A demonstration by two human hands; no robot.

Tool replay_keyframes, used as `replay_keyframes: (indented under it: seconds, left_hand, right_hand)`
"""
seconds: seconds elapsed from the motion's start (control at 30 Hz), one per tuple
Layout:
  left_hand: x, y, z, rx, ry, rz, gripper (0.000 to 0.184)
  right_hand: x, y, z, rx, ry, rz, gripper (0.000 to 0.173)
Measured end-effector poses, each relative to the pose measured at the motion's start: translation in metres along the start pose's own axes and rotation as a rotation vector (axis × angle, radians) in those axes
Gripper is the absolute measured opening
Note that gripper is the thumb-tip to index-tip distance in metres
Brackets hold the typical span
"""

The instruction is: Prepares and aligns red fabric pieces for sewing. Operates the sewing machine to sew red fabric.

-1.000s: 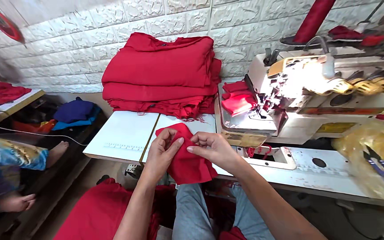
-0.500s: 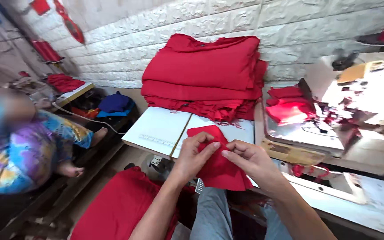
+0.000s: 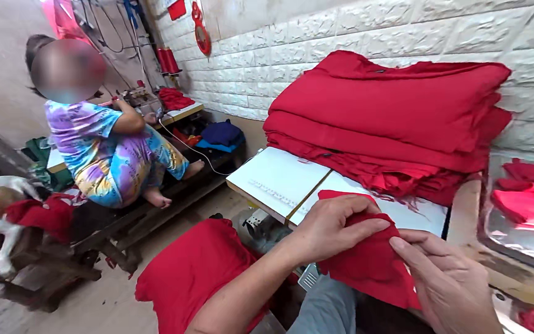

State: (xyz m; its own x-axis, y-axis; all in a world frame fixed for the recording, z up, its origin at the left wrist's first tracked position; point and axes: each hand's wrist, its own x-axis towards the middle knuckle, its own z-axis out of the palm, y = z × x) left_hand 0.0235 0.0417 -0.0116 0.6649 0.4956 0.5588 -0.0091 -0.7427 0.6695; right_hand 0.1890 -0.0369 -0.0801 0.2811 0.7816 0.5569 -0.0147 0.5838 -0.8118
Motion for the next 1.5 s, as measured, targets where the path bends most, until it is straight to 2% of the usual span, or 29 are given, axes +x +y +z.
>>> replay_keyframes:
  seconds: [0.3,0.43,0.53,0.63,0.8,1.0,1.1,1.27,1.5]
  left_hand:
    - [-0.004,-0.006,0.002,0.003,-0.042,-0.056,0.021]
    - [-0.013,-0.015,0.006,0.032,0.011,-0.102,0.02]
    - [-0.019,-0.023,0.008,0.044,0.028,-0.142,0.017]
    - [-0.021,-0.029,0.008,0.057,0.063,-0.122,0.014]
    - [-0.022,-0.028,0.006,0.072,0.094,-0.088,0.013]
    - [-0.022,-0.024,0.004,0.052,0.078,-0.022,0.015]
    - [-0.021,-0.022,0.004,0.042,0.136,-0.04,0.013]
    - [-0.022,-0.033,0.004,0.013,0.29,-0.105,0.01]
    - [-0.022,-0.045,0.007,-0.056,0.363,-0.081,0.009]
  right_hand:
    - [-0.005,0.006,-0.003,-0.002,0.034,0.005,0.022]
    - [-0.008,0.01,-0.007,-0.098,0.004,-0.055,0.018]
    - [-0.011,0.009,-0.006,-0.156,0.001,-0.019,0.018]
    - [-0.012,0.006,-0.003,-0.186,0.0,0.035,0.021]
    - [-0.012,0.005,-0.002,-0.239,-0.035,0.012,0.026]
    - [-0.013,0.007,0.003,-0.289,-0.183,-0.054,0.028]
    - [-0.017,0.013,0.01,-0.33,-0.113,-0.072,0.027]
    - [-0.025,0.016,0.016,-0.358,0.022,-0.124,0.016]
    - [-0.025,0.013,0.013,-0.383,0.045,-0.153,0.015]
